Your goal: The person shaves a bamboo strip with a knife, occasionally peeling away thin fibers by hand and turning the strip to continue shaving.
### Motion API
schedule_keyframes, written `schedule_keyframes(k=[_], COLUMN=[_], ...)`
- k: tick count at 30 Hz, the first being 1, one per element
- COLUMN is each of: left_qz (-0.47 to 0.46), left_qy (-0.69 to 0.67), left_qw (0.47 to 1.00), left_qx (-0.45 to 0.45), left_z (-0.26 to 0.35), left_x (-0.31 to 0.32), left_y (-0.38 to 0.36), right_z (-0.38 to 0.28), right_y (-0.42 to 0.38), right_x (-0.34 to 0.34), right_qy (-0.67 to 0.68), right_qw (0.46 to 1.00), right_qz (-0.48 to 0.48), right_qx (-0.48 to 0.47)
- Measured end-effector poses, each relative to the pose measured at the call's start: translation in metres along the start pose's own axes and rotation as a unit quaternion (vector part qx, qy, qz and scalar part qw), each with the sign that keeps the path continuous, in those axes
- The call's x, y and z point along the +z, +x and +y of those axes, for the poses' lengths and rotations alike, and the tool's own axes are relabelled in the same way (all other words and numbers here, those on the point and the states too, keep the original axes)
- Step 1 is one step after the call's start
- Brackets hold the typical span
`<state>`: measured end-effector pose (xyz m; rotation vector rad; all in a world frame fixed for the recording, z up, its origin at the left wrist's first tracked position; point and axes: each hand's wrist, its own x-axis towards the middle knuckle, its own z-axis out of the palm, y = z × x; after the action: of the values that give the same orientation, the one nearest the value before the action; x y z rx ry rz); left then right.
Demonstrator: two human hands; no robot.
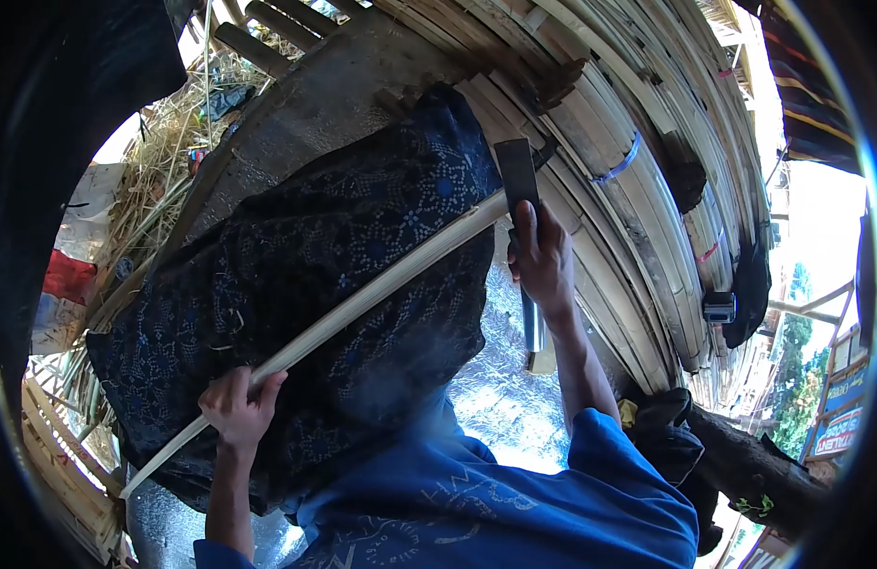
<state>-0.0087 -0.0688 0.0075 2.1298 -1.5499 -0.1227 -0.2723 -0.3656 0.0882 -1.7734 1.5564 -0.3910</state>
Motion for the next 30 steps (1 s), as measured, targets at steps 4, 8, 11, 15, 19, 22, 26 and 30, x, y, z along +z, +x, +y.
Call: schedule_keyframes(k=[4, 8, 11, 15, 19, 22, 26, 30], left_qz=[0.012, 0.033, 0.025, 0.023, 0.010, 0.003, 0.017, 0.027], left_qy=[0.008, 0.027, 0.032, 0.024, 0.014, 0.004, 0.022, 0.023], left_qw=[1.000, 0.999, 0.999, 0.999, 1.000, 1.000, 1.000, 0.999], left_qx=[0.003, 0.019, 0.019, 0.015, 0.013, 0.010, 0.010, 0.019], left_z=[-0.001, -0.001, -0.001, 0.001, 0.000, -0.001, 0.001, 0.000], left_x=[0.002, 0.004, 0.004, 0.005, 0.001, 0.000, 0.002, 0.002], left_y=[0.000, 0.002, 0.001, 0.002, 0.000, 0.002, 0.003, 0.001], right_z=[0.000, 0.005, 0.005, -0.004, 0.000, -0.014, -0.018, -0.012], right_y=[-0.002, -0.006, -0.008, -0.030, -0.035, -0.028, -0.024, -0.048], right_x=[0.004, 0.011, 0.013, 0.036, 0.033, 0.020, 0.022, 0.039], right_qy=[0.023, 0.039, 0.043, -0.006, -0.024, 0.045, 0.039, -0.091], right_qw=[1.000, 0.999, 0.999, 0.997, 0.999, 0.998, 0.998, 0.993], right_qz=[-0.008, -0.006, -0.013, -0.001, -0.022, -0.034, -0.019, -0.051], right_qx=[0.016, 0.015, 0.024, -0.075, -0.015, 0.026, 0.041, -0.057])
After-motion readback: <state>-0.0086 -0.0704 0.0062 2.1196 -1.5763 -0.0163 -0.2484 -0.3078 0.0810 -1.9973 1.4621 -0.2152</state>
